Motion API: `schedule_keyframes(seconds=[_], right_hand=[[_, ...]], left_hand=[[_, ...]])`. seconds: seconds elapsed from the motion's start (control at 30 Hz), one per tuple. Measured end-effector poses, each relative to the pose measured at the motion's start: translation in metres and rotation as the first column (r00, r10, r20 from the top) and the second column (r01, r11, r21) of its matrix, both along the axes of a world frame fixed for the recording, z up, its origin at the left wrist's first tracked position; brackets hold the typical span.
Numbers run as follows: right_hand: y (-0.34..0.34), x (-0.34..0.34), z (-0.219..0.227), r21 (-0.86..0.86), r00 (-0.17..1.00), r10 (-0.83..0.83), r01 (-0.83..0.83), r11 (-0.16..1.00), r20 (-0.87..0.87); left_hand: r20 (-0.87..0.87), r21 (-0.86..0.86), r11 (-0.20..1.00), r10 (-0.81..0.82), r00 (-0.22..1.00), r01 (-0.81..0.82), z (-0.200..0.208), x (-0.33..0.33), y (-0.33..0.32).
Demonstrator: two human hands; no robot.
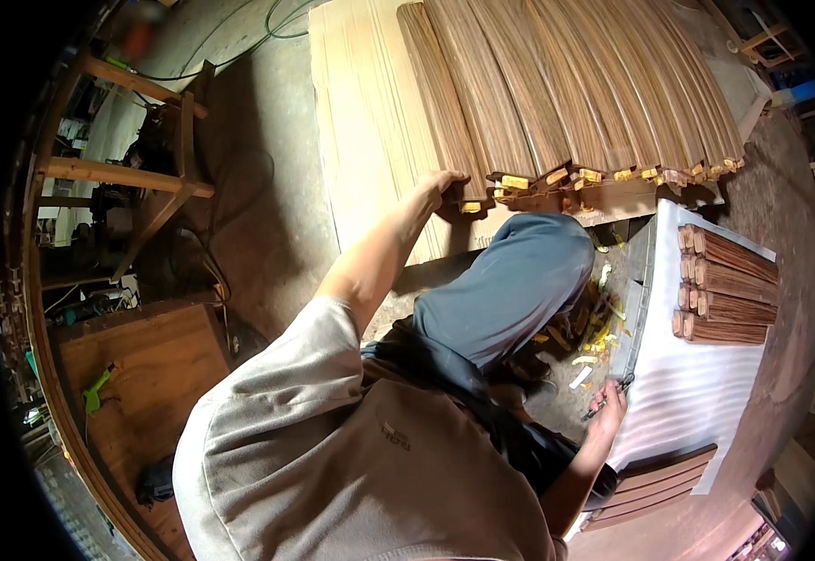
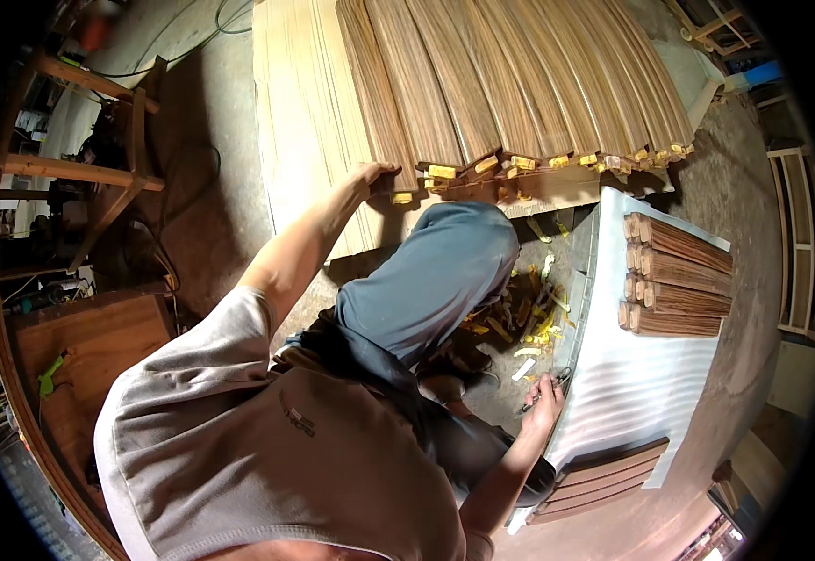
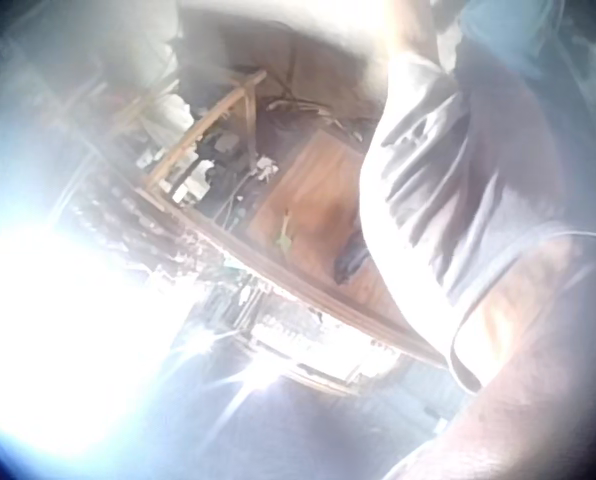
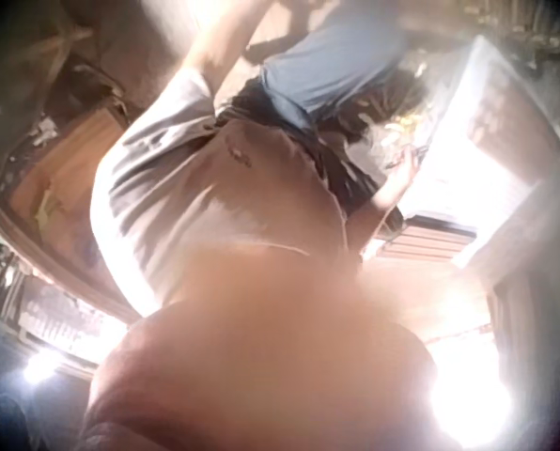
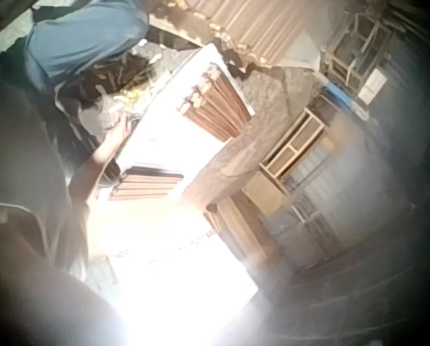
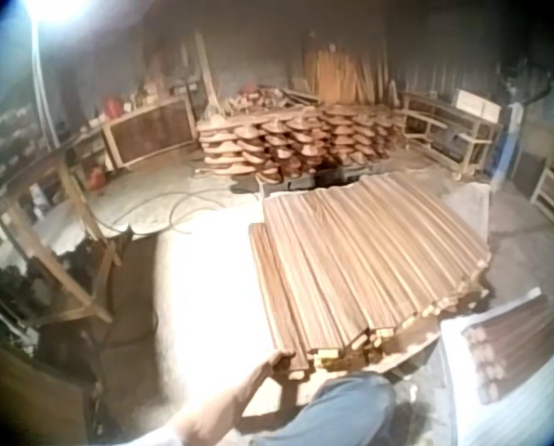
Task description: The person is sitting on the floor in a workshop, using a carving knife to remove yellow material from the ends of long, grooved wooden pieces. They repeatedly pick up a piece, carve the end, and place it on a white sheet next to other finished pieces.
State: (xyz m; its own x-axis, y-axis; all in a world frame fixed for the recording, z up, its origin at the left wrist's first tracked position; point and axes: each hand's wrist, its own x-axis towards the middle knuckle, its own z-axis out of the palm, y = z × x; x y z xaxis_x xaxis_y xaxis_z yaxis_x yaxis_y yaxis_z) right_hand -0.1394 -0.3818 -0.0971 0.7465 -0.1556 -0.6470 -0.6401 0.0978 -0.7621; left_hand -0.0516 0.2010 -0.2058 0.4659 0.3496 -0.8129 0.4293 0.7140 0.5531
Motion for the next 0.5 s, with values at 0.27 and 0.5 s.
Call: schedule_keyframes(seconds=[0.27,0.5], right_hand=[[-0.004,0.004,0.003,0.004,0.998,0.054,-0.054,0.999,0.021],[0.100,0.054,0.109,-0.229,0.881,0.320,-0.251,0.940,0.349]], left_hand=[[0.415,-0.074,0.981,-0.134,0.900,0.180,0.037,-0.045,0.042],[0.406,-0.414,0.909,0.227,0.885,-0.044,0.193,-0.023,0.000]])
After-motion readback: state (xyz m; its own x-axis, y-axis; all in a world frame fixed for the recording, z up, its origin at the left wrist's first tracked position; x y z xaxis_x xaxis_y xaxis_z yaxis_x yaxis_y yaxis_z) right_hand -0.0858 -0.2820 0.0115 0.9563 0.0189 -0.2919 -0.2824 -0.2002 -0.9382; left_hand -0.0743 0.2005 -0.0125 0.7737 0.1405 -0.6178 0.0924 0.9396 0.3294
